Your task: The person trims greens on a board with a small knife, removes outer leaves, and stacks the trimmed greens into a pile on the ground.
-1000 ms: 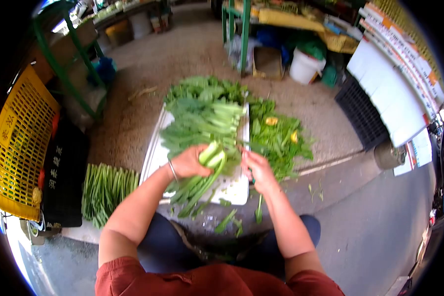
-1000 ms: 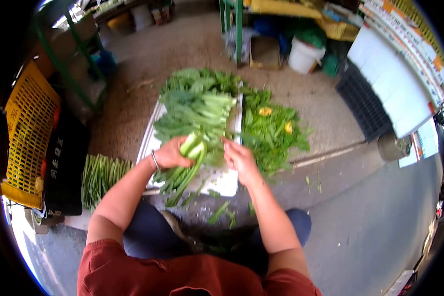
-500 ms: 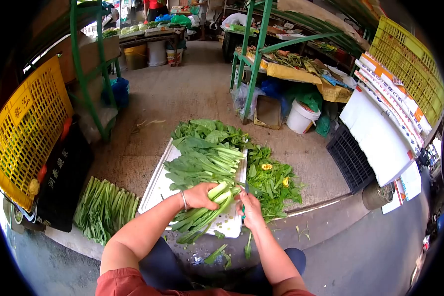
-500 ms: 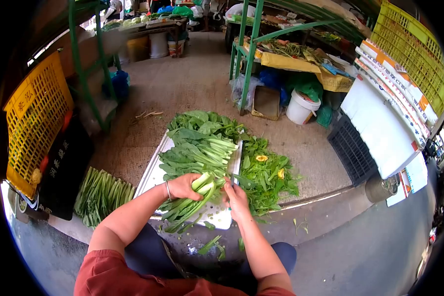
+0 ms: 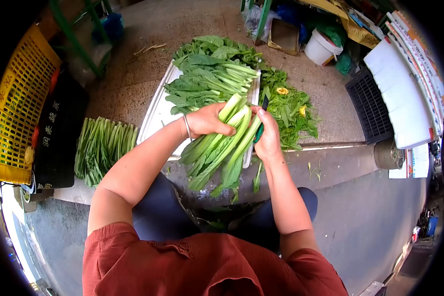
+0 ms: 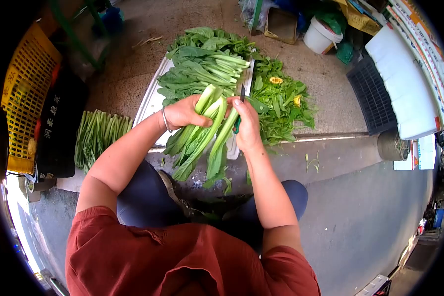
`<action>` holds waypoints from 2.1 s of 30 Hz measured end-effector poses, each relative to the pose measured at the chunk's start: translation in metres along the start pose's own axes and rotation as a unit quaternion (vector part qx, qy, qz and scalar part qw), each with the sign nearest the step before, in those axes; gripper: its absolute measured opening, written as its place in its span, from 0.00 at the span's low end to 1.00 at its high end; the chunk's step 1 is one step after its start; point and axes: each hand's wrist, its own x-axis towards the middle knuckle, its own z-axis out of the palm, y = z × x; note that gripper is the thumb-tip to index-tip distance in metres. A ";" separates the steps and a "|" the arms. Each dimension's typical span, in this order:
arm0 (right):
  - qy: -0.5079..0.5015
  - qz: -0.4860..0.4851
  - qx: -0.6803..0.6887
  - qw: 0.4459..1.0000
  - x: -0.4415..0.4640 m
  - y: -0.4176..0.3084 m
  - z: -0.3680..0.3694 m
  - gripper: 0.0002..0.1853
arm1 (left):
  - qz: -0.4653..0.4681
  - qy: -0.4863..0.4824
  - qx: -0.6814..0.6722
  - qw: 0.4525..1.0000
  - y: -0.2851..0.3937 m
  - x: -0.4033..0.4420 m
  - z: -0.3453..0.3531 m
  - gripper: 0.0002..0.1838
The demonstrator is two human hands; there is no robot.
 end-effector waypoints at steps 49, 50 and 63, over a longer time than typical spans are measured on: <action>0.017 -0.014 -0.066 0.998 -0.004 -0.014 -0.028 0.25 | -0.466 0.428 0.528 0.567 0.026 -0.262 -0.179 0.35; 0.017 -0.009 -0.073 0.997 -0.004 -0.012 -0.029 0.24 | -0.483 0.434 0.509 0.565 0.019 -0.278 -0.186 0.34; 0.086 0.020 -0.050 0.995 -0.005 -0.016 -0.023 0.21 | -0.515 0.522 0.450 0.509 -0.072 -0.287 -0.219 0.59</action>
